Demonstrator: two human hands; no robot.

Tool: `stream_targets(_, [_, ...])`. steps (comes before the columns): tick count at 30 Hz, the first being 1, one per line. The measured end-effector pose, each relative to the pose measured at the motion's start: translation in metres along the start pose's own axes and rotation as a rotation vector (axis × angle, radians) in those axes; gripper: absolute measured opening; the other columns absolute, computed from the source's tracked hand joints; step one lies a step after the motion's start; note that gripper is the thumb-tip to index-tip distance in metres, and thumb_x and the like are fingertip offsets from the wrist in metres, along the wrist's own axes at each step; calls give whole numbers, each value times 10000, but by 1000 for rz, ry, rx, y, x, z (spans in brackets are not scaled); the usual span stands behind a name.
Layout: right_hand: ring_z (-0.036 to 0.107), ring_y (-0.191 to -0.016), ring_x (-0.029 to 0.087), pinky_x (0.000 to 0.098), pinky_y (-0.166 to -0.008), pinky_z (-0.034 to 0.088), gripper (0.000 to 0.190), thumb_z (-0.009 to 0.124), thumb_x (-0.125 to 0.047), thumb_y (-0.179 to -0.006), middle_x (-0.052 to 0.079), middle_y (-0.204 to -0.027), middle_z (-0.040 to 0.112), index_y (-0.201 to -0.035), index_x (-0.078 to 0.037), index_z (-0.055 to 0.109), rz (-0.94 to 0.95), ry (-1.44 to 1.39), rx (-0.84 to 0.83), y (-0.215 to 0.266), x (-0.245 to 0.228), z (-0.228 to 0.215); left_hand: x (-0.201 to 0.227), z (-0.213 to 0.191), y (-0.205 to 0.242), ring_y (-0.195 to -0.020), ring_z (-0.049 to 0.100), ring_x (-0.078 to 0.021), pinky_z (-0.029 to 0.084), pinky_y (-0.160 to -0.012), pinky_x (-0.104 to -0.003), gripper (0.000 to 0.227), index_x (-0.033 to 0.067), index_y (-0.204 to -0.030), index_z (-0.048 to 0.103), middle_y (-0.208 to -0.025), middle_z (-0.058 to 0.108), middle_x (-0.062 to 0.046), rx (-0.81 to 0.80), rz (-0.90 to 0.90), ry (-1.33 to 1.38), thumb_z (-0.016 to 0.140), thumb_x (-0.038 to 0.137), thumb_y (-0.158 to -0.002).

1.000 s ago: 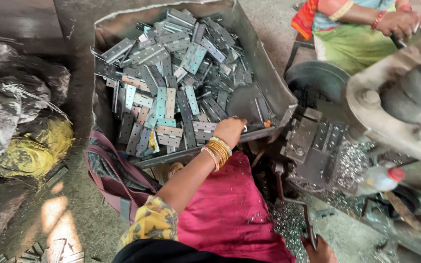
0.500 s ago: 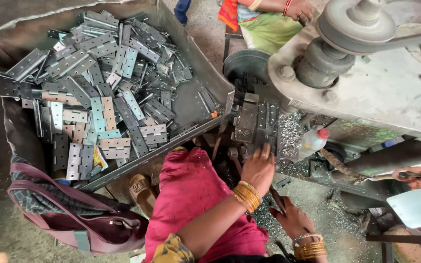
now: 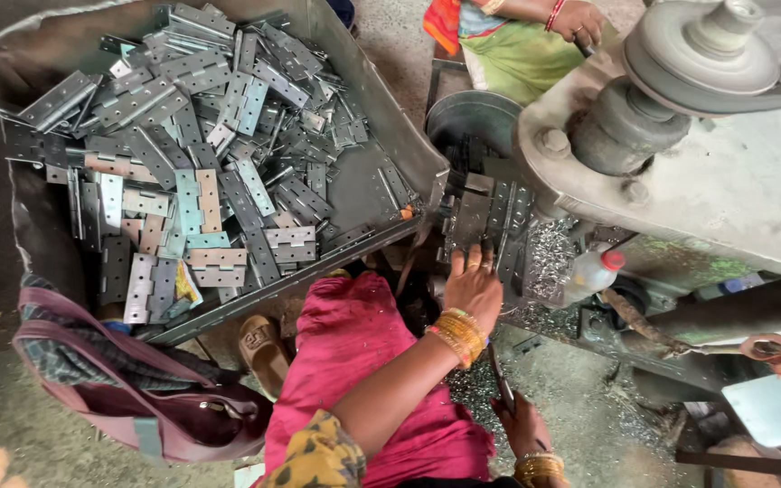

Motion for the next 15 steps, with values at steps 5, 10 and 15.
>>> stream_targets(5, [734,-695,363,501,-678,556,441,628,-514,-938,195,-802,742,-1050,-90,665,129,202,-125,-15,31,-16,1,22,-11,-1510,297,-283,127,-1207,-537,409,52,-1291,678,-1573,450,-123,-196,-1,-6,545,111,-908])
stream_targets(10, [690,-715,439,486,-614,517,386,708,-447,-905,217,-786,714,-1009,-75,701,-95,87,189,-7,15,-11,5,12,-21,-1489,298,-298,94,-1193,-578,389,39,-1278,679,-1558,437,-128,-195,-13,27,547,169,-936])
stream_targets(15, [690,-678,385,478,-646,536,374,681,-424,-935,206,-749,722,-1034,-64,704,145,169,-147,-20,34,-10,1,17,-22,-1520,298,-301,74,-1222,-550,433,50,-1293,692,-1571,455,-123,-313,60,-99,608,183,-890])
Point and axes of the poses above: each hand's wrist, its own y-axis away from the middle knuckle, its own z-axis out of the palm, x = y × z, the point moved 8 cm from there along -y, towards the middle knuckle
